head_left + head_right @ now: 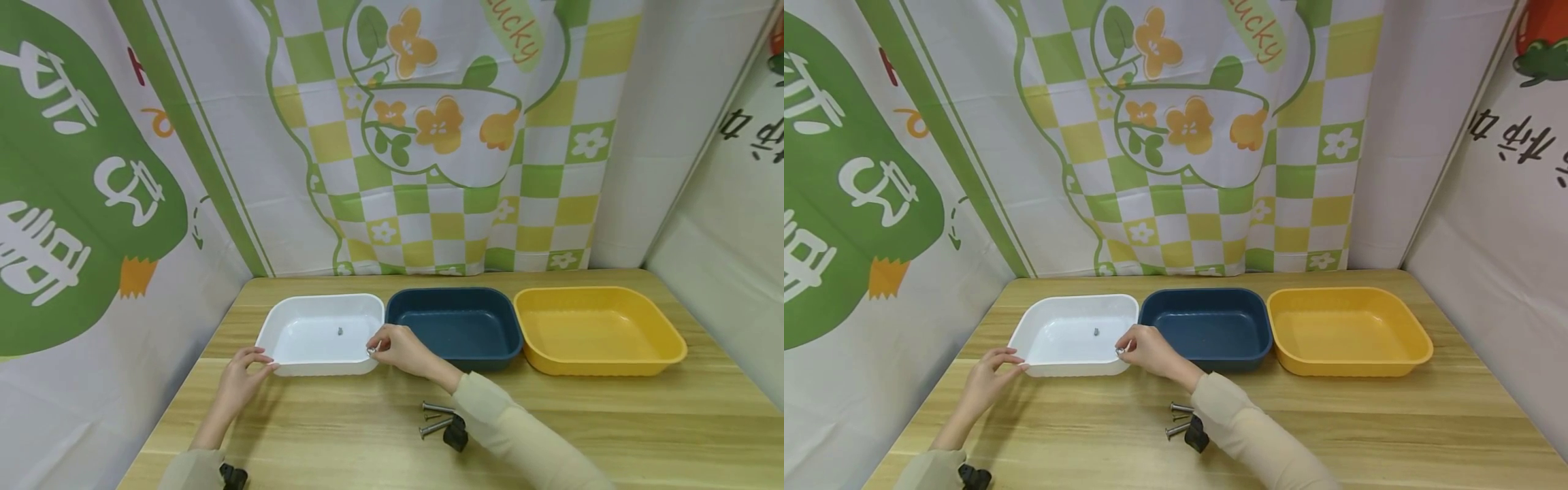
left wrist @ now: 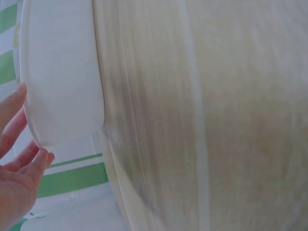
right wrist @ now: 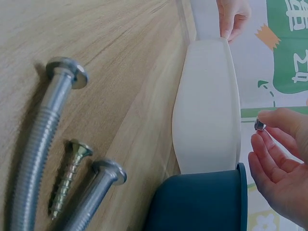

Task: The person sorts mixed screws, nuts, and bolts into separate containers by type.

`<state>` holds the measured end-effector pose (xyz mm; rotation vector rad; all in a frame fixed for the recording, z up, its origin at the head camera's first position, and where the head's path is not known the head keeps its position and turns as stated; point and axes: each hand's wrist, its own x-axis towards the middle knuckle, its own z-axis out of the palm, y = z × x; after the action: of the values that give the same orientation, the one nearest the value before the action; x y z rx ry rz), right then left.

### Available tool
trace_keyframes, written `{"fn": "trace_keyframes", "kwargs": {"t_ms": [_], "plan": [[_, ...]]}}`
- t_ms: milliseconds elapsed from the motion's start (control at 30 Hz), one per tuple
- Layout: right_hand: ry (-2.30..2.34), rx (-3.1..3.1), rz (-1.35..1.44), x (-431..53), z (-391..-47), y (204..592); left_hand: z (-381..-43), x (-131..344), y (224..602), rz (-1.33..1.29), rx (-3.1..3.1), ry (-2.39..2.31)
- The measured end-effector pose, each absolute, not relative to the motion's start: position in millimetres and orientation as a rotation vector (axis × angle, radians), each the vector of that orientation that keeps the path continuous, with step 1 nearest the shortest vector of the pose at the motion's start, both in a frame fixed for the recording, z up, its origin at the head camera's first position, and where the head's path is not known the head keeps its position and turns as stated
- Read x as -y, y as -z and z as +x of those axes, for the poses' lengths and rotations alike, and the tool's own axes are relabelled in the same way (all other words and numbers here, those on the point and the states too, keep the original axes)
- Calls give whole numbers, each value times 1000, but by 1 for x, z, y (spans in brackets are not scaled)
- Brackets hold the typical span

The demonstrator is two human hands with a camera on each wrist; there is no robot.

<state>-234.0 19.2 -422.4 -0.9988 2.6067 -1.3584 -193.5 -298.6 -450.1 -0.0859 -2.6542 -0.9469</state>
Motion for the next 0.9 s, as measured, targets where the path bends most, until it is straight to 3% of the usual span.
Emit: {"fn": "trace_keyframes", "kwargs": {"t_ms": [900], "plan": [[1388,-2660,-975,-8,-241,431,-195,299,454,-106,2625,948]]}}
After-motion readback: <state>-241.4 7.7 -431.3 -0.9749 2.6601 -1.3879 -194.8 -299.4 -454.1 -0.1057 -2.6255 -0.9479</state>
